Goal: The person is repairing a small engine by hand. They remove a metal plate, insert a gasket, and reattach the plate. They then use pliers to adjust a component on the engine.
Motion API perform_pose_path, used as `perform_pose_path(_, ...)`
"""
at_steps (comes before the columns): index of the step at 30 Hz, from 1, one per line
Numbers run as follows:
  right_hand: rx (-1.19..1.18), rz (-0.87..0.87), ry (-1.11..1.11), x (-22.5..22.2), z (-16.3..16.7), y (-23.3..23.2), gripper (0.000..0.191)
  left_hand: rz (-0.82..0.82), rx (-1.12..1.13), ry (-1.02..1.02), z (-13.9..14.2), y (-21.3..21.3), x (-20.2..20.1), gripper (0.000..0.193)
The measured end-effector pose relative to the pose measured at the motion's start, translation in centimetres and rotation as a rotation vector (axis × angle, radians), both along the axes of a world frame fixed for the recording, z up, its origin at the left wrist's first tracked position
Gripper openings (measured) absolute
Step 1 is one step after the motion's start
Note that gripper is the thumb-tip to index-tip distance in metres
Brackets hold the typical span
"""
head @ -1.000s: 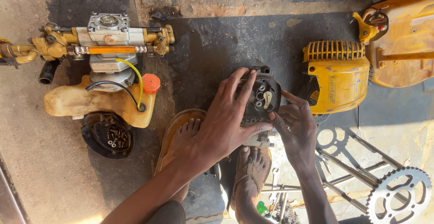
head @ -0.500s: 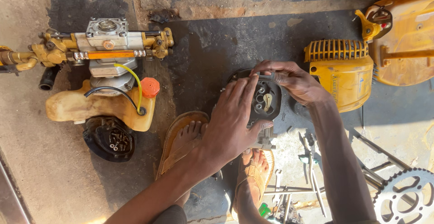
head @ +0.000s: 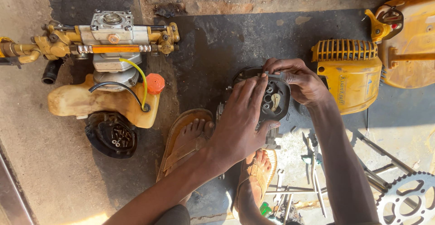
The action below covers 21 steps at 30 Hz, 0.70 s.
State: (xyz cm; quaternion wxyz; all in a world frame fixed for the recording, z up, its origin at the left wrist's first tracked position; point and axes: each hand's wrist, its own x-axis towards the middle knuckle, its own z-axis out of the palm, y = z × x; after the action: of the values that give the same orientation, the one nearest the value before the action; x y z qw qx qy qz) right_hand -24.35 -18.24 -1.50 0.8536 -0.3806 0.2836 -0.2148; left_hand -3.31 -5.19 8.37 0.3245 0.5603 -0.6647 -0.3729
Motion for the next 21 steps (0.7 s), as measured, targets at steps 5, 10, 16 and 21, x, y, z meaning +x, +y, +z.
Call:
perform_pose_path(5,-0.018,-0.069,0.085,0.9,0.6,0.6,0.036,0.023,-0.003,0.075,-0.3,0.3,-0.1,0.095)
perform_pose_path(10,-0.069,-0.059,0.067,1.1,0.8,0.4,0.038,0.042,-0.018,0.105,-0.7,0.5,-0.2,0.094)
perform_pose_path(16,-0.040,-0.131,-0.003,1.4,0.3,0.8,0.040,0.044,-0.038,0.109,-1.3,0.8,-0.4,0.094)
perform_pose_path(21,-0.029,-0.138,0.025,1.1,0.1,1.0,0.038,0.046,-0.040,0.153,-1.6,0.9,-0.5,0.095)
